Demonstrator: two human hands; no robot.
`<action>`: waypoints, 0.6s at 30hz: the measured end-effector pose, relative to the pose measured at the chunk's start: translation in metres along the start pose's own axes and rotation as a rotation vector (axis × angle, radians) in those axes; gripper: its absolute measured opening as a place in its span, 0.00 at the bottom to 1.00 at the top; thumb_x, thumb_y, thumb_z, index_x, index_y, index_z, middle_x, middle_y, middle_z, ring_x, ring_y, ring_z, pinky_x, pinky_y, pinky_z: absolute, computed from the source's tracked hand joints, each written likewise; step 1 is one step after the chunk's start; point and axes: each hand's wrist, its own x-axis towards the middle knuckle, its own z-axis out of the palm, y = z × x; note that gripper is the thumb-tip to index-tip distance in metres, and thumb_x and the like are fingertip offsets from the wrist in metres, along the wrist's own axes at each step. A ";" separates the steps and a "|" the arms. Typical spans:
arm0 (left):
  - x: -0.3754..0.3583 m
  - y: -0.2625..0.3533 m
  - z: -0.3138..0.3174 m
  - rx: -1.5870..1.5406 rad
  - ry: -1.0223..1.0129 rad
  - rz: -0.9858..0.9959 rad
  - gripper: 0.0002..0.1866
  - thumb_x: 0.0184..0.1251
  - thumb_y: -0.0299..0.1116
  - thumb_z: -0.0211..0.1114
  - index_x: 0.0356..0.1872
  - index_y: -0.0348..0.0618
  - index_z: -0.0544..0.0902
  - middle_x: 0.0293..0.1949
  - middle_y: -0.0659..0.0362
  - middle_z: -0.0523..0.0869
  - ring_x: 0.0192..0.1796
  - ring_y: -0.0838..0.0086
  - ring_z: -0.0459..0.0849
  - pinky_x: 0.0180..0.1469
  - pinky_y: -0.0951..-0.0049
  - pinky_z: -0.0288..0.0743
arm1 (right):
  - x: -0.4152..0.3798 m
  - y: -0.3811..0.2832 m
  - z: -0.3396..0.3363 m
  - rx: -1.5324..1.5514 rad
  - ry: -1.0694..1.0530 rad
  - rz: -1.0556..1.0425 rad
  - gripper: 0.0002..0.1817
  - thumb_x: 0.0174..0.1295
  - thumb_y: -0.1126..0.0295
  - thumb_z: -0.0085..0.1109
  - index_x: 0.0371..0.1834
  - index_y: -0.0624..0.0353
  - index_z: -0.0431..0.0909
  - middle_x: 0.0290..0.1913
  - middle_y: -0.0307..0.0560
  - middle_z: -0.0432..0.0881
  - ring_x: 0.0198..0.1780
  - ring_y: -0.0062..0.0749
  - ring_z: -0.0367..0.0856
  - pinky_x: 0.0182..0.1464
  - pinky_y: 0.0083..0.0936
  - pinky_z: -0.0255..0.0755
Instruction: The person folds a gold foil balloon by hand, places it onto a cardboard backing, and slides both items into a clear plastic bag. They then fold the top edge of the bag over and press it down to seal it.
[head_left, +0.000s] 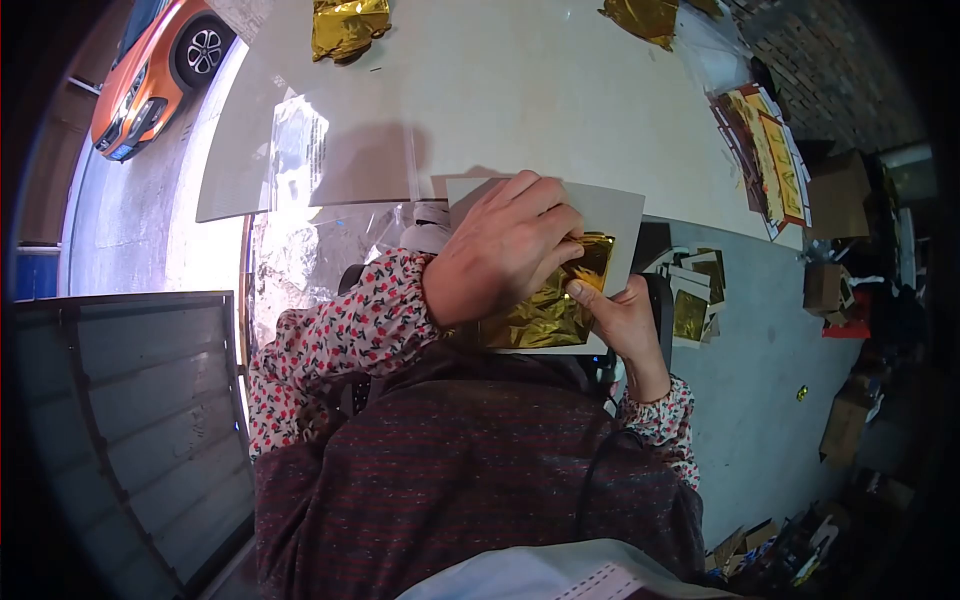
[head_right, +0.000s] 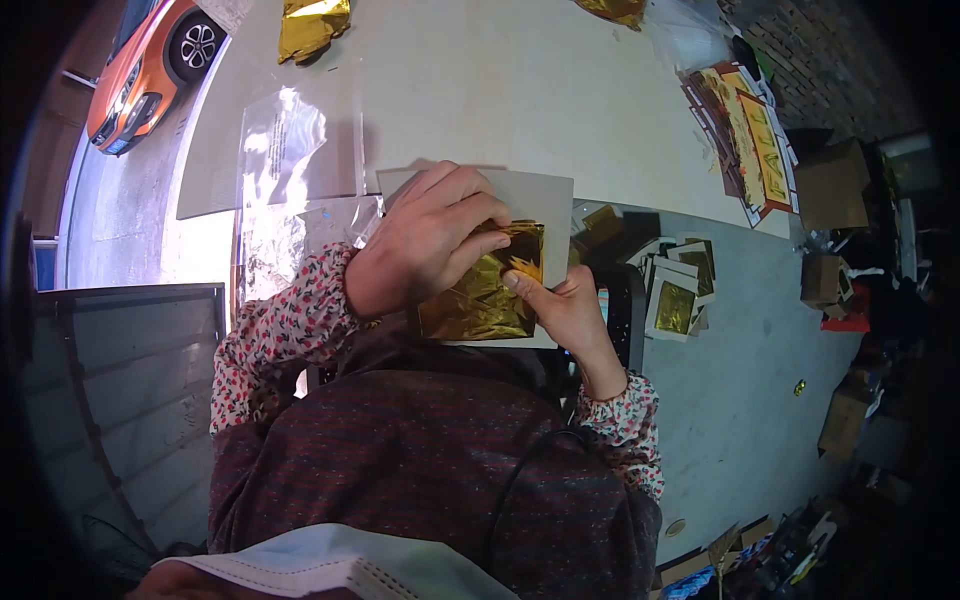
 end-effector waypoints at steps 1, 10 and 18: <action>0.001 -0.001 0.001 -0.017 -0.011 -0.001 0.09 0.60 0.30 0.69 0.40 0.41 0.84 0.40 0.57 0.80 0.46 0.61 0.77 0.50 0.64 0.71 | 0.002 0.003 -0.003 0.007 -0.006 0.031 0.07 0.66 0.71 0.67 0.40 0.65 0.85 0.30 0.31 0.83 0.30 0.11 0.74 0.30 0.16 0.69; 0.018 -0.026 0.009 0.058 0.004 0.070 0.04 0.60 0.31 0.69 0.33 0.43 0.85 0.37 0.60 0.78 0.45 0.65 0.77 0.49 0.64 0.66 | 0.013 -0.005 -0.001 0.208 -0.055 0.114 0.10 0.66 0.74 0.66 0.48 0.64 0.84 0.41 0.40 0.87 0.38 0.17 0.82 0.39 0.19 0.77; 0.034 -0.049 0.015 0.112 -0.014 0.024 0.07 0.61 0.34 0.68 0.31 0.41 0.85 0.46 0.59 0.79 0.56 0.64 0.74 0.57 0.62 0.68 | 0.041 -0.005 -0.002 0.085 0.021 0.246 0.11 0.64 0.69 0.70 0.44 0.65 0.85 0.38 0.41 0.87 0.37 0.18 0.82 0.38 0.20 0.76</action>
